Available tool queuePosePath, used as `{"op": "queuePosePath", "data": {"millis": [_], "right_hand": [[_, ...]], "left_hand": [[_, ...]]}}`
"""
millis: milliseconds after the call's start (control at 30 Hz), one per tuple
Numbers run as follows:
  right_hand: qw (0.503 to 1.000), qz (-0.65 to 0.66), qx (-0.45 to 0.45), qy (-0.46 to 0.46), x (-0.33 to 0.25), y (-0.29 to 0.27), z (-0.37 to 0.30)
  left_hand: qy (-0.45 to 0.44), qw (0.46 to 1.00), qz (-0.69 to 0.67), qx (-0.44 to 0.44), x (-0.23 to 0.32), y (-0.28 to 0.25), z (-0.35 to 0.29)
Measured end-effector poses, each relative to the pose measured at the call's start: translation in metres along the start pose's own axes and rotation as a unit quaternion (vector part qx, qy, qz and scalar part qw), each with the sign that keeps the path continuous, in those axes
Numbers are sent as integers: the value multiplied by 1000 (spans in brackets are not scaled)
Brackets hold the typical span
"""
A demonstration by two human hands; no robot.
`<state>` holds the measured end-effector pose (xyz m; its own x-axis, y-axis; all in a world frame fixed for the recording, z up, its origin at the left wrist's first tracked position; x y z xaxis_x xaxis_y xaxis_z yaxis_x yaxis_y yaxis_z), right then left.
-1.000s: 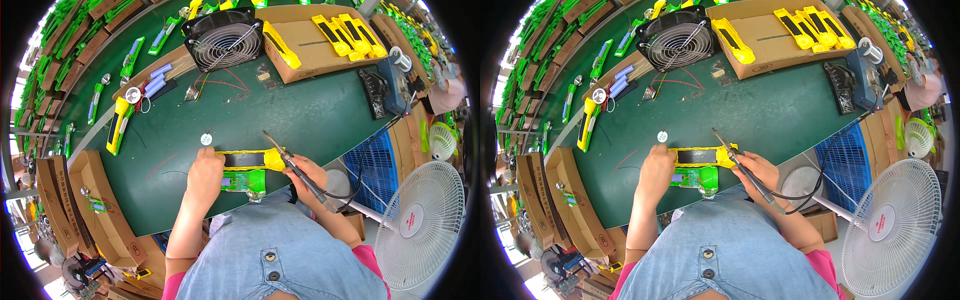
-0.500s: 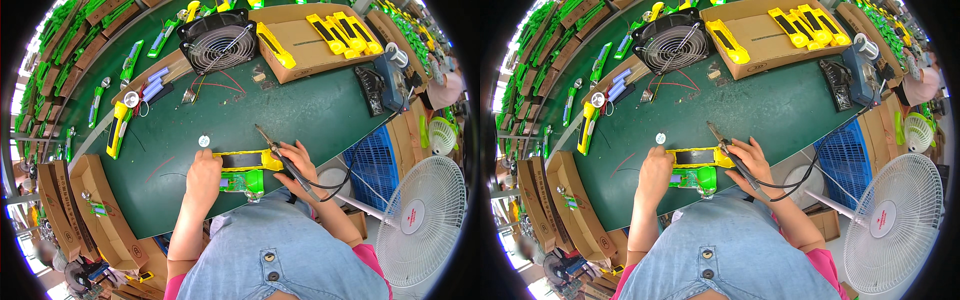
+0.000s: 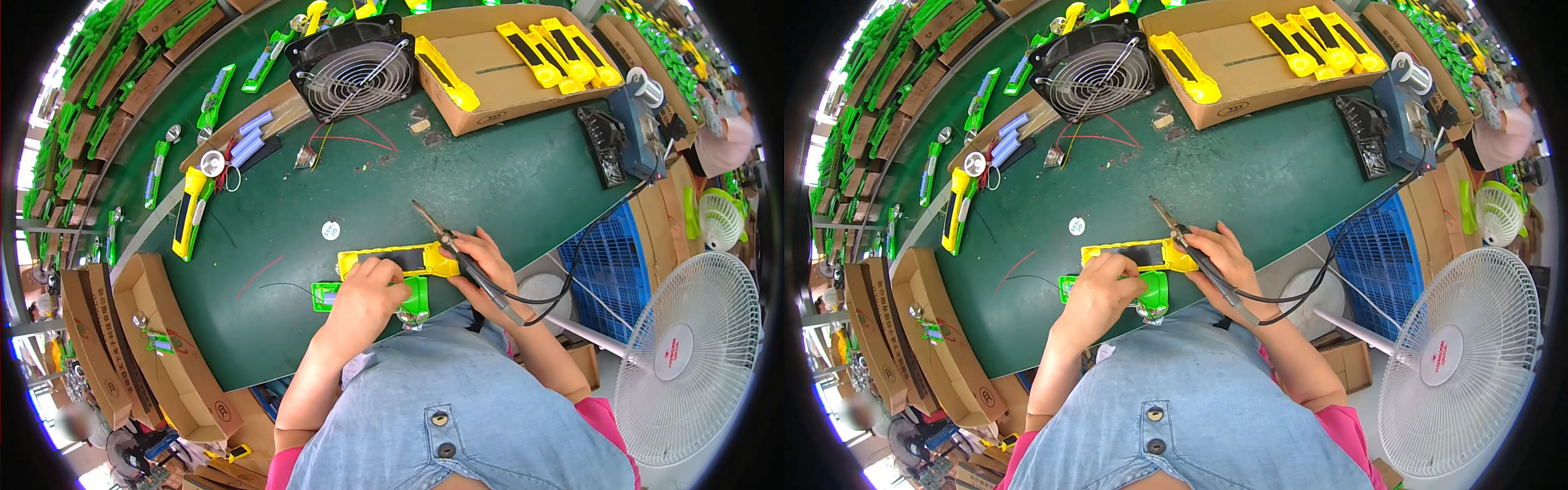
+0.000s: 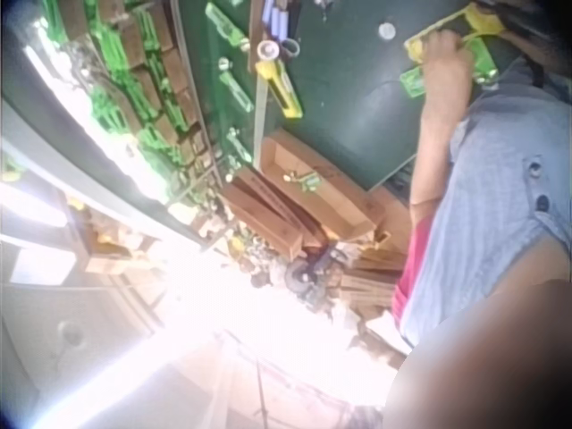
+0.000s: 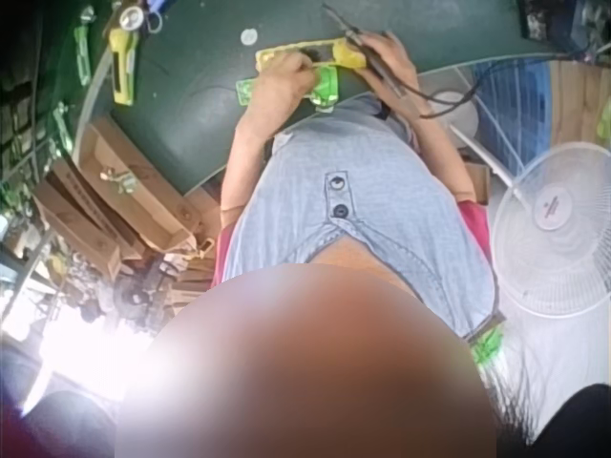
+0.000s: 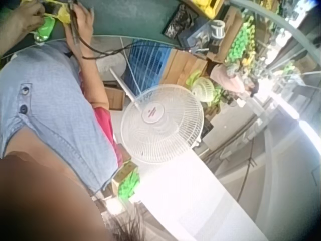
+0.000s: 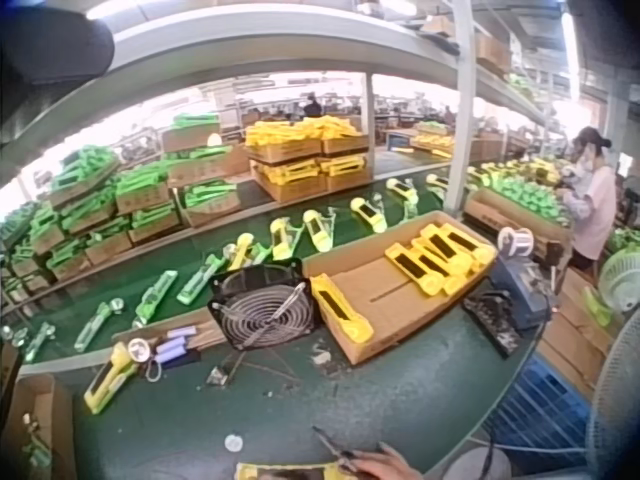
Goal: The person solders electronic components by hand, joining wires to a circuit board inside a plastic flashlight housing using a soldering iron and solder wire.
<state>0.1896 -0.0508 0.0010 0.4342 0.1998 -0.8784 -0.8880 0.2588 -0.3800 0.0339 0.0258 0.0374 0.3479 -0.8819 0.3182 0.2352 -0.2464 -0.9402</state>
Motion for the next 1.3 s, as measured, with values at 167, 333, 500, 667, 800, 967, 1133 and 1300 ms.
{"op": "queuePosePath", "data": {"millis": [167, 333, 500, 667, 800, 967, 1133, 1300], "right_hand": [[1000, 14, -13, -19, 5, 7, 10], [996, 19, -25, -85, -3, 10, 16], [989, -8, 14, -148, -17, -20, 21], [965, 235, 91, 71, 10, -26, 14], [904, 354, 124, 205, 29, -17, 9], [908, 343, 97, 219, 37, -8, 7], [941, 264, 79, 194, 39, -6, 6], [923, 313, 99, 202, 34, -5, 5]], "left_hand": [[-128, 982, -72, 114, -6, 9, 1], [-183, 978, 39, 92, -14, 20, 4], [-211, 975, 41, 48, -22, 20, 5], [-206, 977, 55, 19, -24, 21, 8], [-205, 976, 78, 2, -22, 21, 11], [-204, 975, 91, 1, -22, 23, 11], [-212, 973, 90, -1, -25, 25, 11], [-217, 973, 82, 10, -25, 22, 12]]}}
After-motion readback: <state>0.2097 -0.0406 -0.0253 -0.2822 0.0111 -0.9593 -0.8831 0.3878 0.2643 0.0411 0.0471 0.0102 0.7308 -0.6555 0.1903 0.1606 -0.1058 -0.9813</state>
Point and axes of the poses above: each hand's wrist, its own z-axis towards the middle knuckle, its own y-axis out of the palm, x = y × z, the point moved 5 cm from there along z, towards the middle knuckle, and after that the axes turned 11 degrees about z, right-handed, at the moved point
